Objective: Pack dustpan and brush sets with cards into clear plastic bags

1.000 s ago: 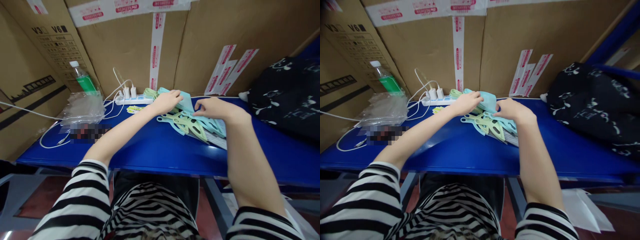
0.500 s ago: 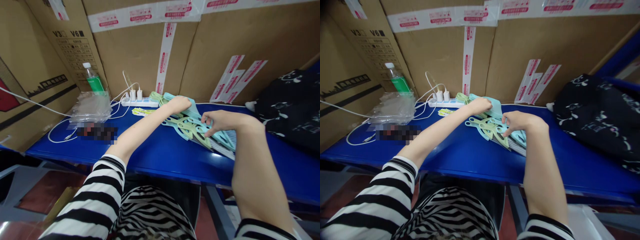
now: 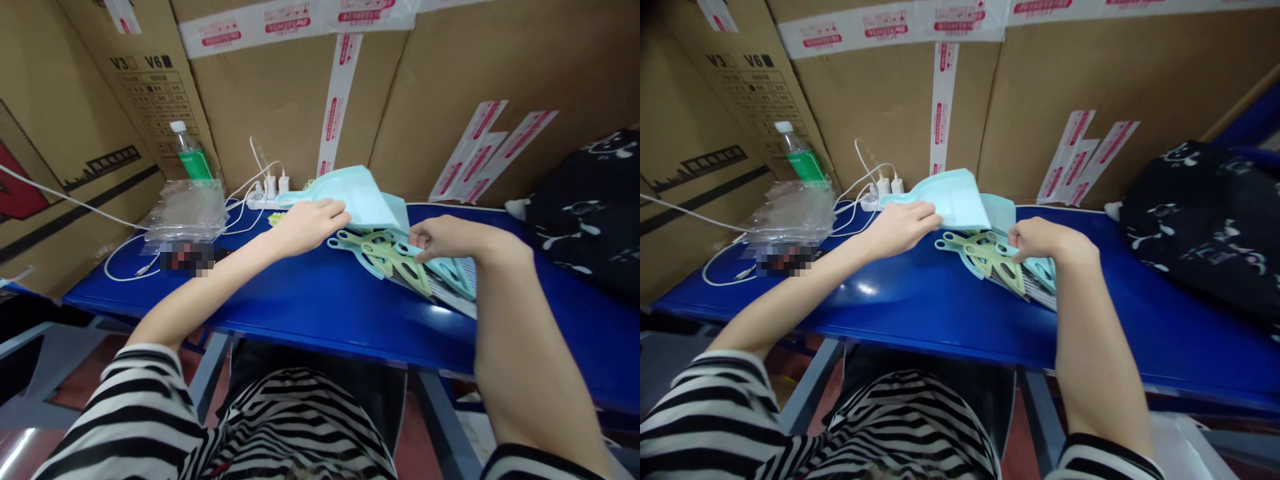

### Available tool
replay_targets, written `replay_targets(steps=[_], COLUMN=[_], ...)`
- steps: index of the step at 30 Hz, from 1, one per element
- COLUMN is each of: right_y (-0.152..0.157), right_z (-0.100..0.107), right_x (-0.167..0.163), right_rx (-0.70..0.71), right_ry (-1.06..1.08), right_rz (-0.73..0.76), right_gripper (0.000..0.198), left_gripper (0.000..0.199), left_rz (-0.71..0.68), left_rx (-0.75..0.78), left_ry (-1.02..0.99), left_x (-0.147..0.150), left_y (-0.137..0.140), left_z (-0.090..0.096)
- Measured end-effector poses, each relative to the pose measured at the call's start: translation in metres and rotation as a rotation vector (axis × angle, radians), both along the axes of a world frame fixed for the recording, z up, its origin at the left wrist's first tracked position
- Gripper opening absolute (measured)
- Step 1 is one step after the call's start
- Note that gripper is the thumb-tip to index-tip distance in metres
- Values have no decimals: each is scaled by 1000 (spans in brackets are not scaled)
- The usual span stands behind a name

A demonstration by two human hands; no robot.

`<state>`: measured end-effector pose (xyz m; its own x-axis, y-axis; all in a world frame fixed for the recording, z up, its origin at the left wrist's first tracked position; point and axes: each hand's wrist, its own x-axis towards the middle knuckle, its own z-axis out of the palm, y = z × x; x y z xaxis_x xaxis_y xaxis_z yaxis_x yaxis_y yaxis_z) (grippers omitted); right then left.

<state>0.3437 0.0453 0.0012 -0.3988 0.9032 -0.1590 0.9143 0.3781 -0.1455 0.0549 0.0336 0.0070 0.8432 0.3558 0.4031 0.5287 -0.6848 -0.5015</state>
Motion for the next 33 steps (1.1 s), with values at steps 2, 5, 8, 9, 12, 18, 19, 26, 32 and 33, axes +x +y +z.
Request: replay_targets(steps=[2, 5, 8, 9, 12, 18, 19, 26, 32, 33], right_y=[-7, -20, -27, -28, -27, -23, -22, -29, -41, -41], right_z=[7, 19, 25, 26, 25, 24, 23, 11, -6, -11], right_x=[-11, -31, -45, -47, -50, -49, -49, -81, -138, -145], right_rx=[18, 17, 24, 25, 27, 95, 129, 408, 287, 277], right_ry=[-46, -115, -154, -159, -158, -135, -113, 186, 396, 400], right_rz=[-54, -175, -223, -228, -222, -160, -131, 299, 644, 650], right_gripper=[17, 23, 28, 29, 29, 13, 7, 30, 33, 32], left_gripper=[27, 31, 29, 29, 29, 26, 29, 33, 29, 29], left_rz=[-73, -151, -185, -200, -227, -208, -173, 116, 47, 41], left_rx=[36, 64, 32, 9, -69, -239, -254, -529, -677, -694], left_ry=[12, 16, -23, -22, -3, -65, -95, -93, -123, -134], left_x=[-28, -59, -75, -78, -81, -88, -92, -117, -121, -121], left_y=[-25, -60, -81, -84, -86, -76, -71, -26, -26, -27], left_z=[-13, -33, -50, -55, -64, -50, -43, -17, -37, -39])
